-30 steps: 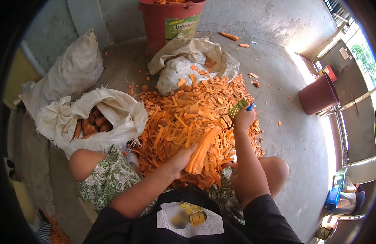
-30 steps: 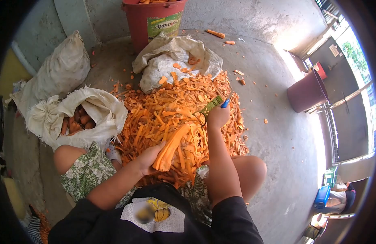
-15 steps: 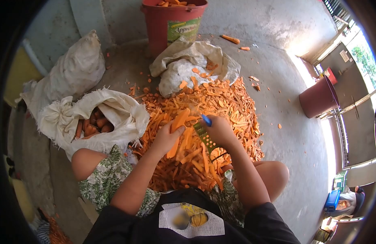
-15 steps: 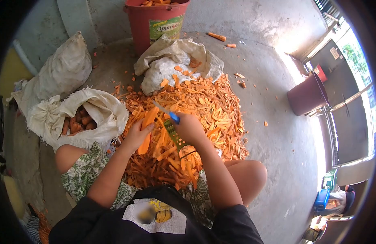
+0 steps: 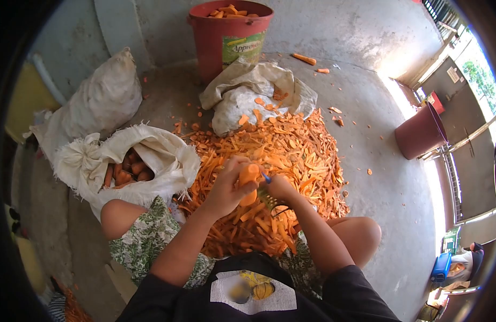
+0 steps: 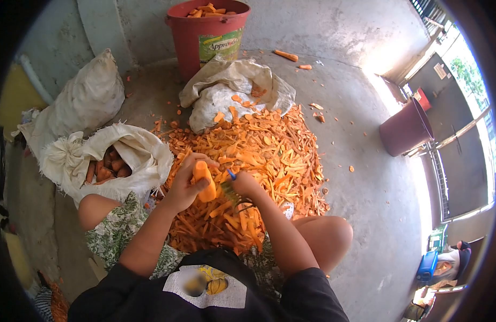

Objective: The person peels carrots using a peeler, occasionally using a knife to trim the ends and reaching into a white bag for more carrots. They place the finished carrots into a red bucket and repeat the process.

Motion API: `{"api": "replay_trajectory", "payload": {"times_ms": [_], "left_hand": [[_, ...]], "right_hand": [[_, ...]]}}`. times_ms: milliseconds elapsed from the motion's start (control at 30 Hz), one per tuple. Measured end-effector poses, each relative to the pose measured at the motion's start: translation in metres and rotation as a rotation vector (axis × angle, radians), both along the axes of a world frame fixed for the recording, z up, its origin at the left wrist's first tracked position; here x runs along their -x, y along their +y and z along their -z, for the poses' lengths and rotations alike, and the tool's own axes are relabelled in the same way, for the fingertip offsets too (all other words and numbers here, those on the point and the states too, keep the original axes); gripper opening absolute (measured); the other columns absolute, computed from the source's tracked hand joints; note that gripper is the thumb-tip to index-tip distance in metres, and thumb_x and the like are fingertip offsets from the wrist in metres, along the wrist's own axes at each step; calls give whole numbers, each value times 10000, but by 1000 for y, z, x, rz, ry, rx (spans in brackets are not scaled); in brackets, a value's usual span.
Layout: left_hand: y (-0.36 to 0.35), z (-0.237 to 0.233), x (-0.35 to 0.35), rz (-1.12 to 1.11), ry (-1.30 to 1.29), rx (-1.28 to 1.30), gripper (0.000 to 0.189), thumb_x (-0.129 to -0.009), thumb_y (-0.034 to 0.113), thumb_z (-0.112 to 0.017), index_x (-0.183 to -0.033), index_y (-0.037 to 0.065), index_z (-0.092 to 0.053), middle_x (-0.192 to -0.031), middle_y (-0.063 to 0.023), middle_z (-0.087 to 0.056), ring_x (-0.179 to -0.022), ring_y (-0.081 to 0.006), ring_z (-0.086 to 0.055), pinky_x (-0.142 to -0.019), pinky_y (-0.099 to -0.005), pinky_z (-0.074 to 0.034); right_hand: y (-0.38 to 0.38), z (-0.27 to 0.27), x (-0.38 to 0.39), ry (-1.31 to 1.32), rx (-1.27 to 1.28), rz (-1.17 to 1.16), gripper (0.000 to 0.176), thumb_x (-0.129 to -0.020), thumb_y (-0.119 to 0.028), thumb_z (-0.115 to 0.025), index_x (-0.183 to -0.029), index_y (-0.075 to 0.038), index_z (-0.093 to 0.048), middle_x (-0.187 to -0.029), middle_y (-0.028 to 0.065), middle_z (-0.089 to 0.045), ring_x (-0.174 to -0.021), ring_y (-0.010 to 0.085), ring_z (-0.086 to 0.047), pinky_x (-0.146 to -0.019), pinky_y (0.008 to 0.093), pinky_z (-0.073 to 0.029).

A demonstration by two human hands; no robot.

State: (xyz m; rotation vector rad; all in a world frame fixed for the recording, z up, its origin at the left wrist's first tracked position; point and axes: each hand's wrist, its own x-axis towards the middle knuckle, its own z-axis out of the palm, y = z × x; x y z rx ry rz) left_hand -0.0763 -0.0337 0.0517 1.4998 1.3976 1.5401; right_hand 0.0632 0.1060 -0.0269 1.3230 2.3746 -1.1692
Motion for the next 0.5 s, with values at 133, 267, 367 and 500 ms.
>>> {"api": "replay_trajectory", "payload": {"times_ms": [133, 267, 367, 500], "left_hand": [[1, 4, -3, -95, -324, 110, 249, -822, 181, -575, -1012, 31, -516, -955, -26, -513, -869, -109, -490, -785, -242, -395], [1, 19, 17, -172, -445, 127, 201, -801, 45, -555, -999, 34, -523, -964, -40, -532, -890, -112, -519, -780, -237, -433], [-7, -10, 32, -106, -580, 290, 188, -782, 48, -588, -958, 12, -533, -925, -51, -550, -840, -96, -535, -727, -205, -434], [-13, -10, 49, 58, -54, 492, 367, -735, 69, -637, -1075, 14, -508, -975, -62, -564, -875, -126, -548, -756, -242, -451]], "right_hand": [[-37, 9, 13, 256, 212, 34, 329, -778, -278, -563, -816, 47, -593, -709, 143, -607, -650, 252, -590, -607, 357, -444], [-30, -21, 15, 552, 505, 239, 237, -795, -204, -559, -867, 20, -591, -725, 60, -595, -631, 150, -557, -566, 281, -425], [-22, -35, 17, 762, 674, 479, 189, -804, -144, -547, -889, 19, -594, -706, 24, -569, -585, 83, -499, -527, 231, -392], [-10, -48, 13, 661, 432, 418, 183, -809, -147, -547, -875, 13, -606, -686, 11, -555, -553, 76, -464, -503, 230, -367]]}}
